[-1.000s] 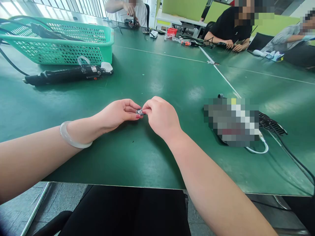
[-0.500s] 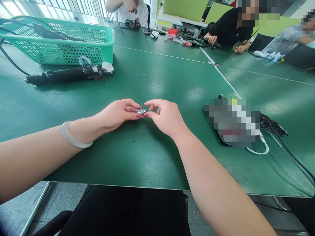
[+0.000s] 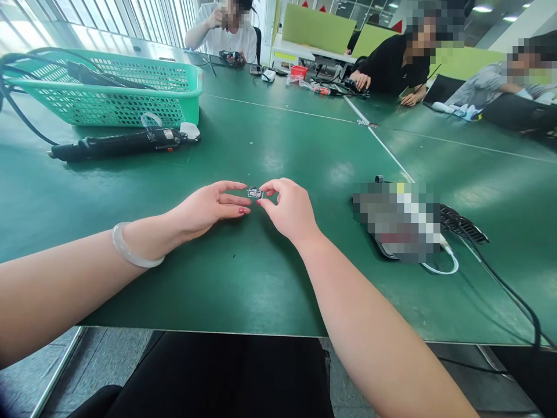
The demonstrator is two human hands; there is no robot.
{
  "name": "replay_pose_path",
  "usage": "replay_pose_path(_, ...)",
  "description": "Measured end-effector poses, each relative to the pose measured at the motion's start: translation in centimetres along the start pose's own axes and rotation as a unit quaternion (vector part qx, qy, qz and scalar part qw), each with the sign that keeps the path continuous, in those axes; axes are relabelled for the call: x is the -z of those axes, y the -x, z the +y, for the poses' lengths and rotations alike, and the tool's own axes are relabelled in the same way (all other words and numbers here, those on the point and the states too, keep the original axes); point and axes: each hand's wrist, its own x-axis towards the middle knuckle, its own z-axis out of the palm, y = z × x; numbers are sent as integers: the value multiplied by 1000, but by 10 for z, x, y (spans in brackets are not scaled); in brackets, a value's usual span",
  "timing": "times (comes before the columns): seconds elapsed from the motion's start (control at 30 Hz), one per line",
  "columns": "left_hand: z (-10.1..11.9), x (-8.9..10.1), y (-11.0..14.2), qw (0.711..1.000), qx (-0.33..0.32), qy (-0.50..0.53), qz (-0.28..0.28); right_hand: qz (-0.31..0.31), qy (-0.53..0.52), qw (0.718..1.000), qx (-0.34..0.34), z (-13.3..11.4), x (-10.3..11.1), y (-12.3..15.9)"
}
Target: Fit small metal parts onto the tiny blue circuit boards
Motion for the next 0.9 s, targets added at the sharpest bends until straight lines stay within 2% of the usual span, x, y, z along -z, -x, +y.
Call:
replay_pose_path(0.23,-1,0,2,1000,-10,-3,10,16,-2,1000,-11,1,-1,-1)
replay_pose_path(0.43,-3,-11,8,991,-9,130,-3,12,-24,999,23,-19,-13,5)
replay_pose_path(0.57,-3,-16,11,984,-2,175,38,-11,-25,999,36,-27,-23,10)
replay_pose_path(0.77,5,-10,14,986,23,146,81,-9,-41,998,47,-23,-24,13)
replay_pose_path(0.9,15,14,20,991,-3,37,129,19,-33,999,29,-11,-17,12)
